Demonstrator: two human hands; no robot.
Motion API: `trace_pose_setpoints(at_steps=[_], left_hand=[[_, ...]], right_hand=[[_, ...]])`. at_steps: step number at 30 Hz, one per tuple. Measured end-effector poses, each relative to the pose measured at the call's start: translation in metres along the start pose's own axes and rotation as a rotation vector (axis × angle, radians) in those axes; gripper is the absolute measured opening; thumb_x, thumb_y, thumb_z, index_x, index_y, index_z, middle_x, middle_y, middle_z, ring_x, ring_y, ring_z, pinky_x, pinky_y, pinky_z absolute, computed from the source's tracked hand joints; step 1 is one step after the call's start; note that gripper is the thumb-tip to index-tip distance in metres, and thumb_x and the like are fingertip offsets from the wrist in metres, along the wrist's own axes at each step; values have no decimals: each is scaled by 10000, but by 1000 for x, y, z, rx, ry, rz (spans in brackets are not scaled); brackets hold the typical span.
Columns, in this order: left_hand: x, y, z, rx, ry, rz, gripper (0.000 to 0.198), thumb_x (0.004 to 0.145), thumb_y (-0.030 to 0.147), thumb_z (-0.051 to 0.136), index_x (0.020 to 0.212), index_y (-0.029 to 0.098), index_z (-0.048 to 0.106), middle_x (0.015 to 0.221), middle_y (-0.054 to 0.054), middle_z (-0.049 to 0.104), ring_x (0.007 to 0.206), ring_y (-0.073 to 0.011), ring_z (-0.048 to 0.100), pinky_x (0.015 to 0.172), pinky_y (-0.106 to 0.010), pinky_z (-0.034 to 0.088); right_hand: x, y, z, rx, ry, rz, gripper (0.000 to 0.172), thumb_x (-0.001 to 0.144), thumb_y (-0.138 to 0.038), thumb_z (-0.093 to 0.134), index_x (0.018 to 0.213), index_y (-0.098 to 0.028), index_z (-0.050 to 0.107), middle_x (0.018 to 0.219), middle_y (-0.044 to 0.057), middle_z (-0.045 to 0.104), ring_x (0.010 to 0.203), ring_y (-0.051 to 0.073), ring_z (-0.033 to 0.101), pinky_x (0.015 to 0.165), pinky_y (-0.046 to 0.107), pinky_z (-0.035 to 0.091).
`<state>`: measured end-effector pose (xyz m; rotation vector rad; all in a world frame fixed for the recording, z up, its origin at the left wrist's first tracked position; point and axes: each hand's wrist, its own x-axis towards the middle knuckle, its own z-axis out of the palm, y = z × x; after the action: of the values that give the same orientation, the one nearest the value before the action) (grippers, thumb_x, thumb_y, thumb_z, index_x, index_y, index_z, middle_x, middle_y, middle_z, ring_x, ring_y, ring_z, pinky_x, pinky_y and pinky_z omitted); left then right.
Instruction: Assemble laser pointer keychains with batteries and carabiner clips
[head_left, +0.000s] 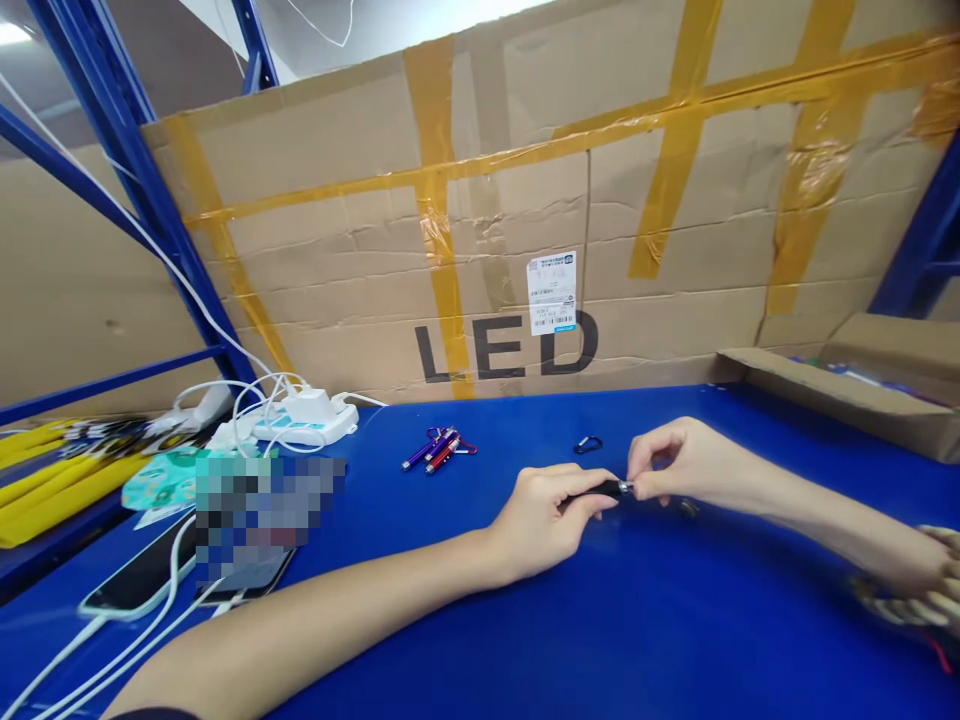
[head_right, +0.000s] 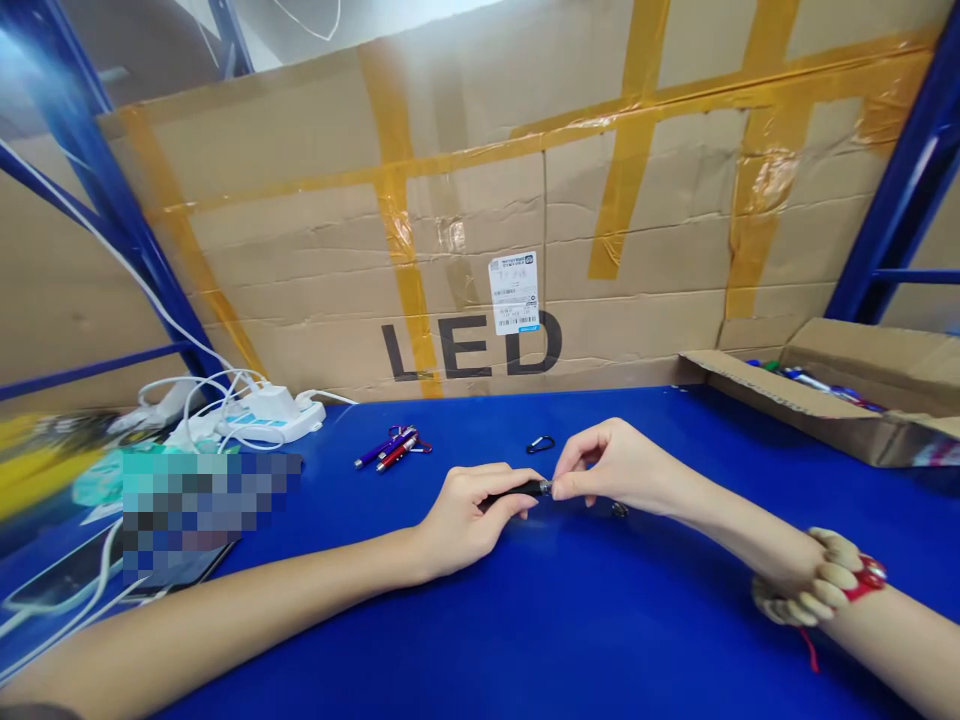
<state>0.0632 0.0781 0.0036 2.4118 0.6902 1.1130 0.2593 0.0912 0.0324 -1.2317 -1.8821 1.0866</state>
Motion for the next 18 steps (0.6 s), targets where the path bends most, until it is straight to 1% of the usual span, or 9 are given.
trace_pose_setpoints(at_steps=[3, 6, 9, 15, 18], left_hand=[[-2, -3, 0, 17, -2, 44, 208, 851, 195, 486, 849, 142, 687, 626, -17, 584, 573, -114, 510, 584, -207, 420], [-3, -5, 0, 15, 4, 63, 209, 850, 186, 489, 882, 143, 691, 650, -26, 600, 585, -117, 523, 586, -207, 422], [-3, -5, -1, 23, 18, 62, 216, 846, 163, 499, 946, 158, 691, 677, -28, 622, 596, -117, 535, 595, -205, 423], [-1, -5, -1, 41, -2, 71, 239, 837, 149, 513, 1001, 163, 687, 714, -45, 655, 614, -129, 558, 595, -217, 430], [-1, -5, -1, 57, 17, 65, 250, 842, 157, 507, 1025, 168, 678, 709, -43, 656, 615, -132, 559, 589, -221, 434]], right_hand=[[-1, -1, 5, 27, -12, 29, 75, 532, -187, 703, 501, -152, 645, 438, -31, 568, 394, 49, 483, 390, 141, 411], [-3, -2, 9, 37, -2, 23, 80, 539, -193, 700, 515, -147, 640, 451, -26, 580, 394, 60, 511, 392, 148, 430], [-5, -3, 12, 38, 15, 5, 100, 559, -219, 697, 539, -140, 640, 447, -26, 575, 393, 73, 529, 394, 163, 455], [-4, 2, 13, 112, -46, 36, 92, 598, -208, 676, 564, -127, 648, 453, -26, 583, 380, 70, 537, 387, 162, 469], [-6, 2, 14, 141, -35, 25, 132, 614, -251, 691, 599, -124, 659, 470, -25, 588, 382, 68, 543, 378, 153, 458]])
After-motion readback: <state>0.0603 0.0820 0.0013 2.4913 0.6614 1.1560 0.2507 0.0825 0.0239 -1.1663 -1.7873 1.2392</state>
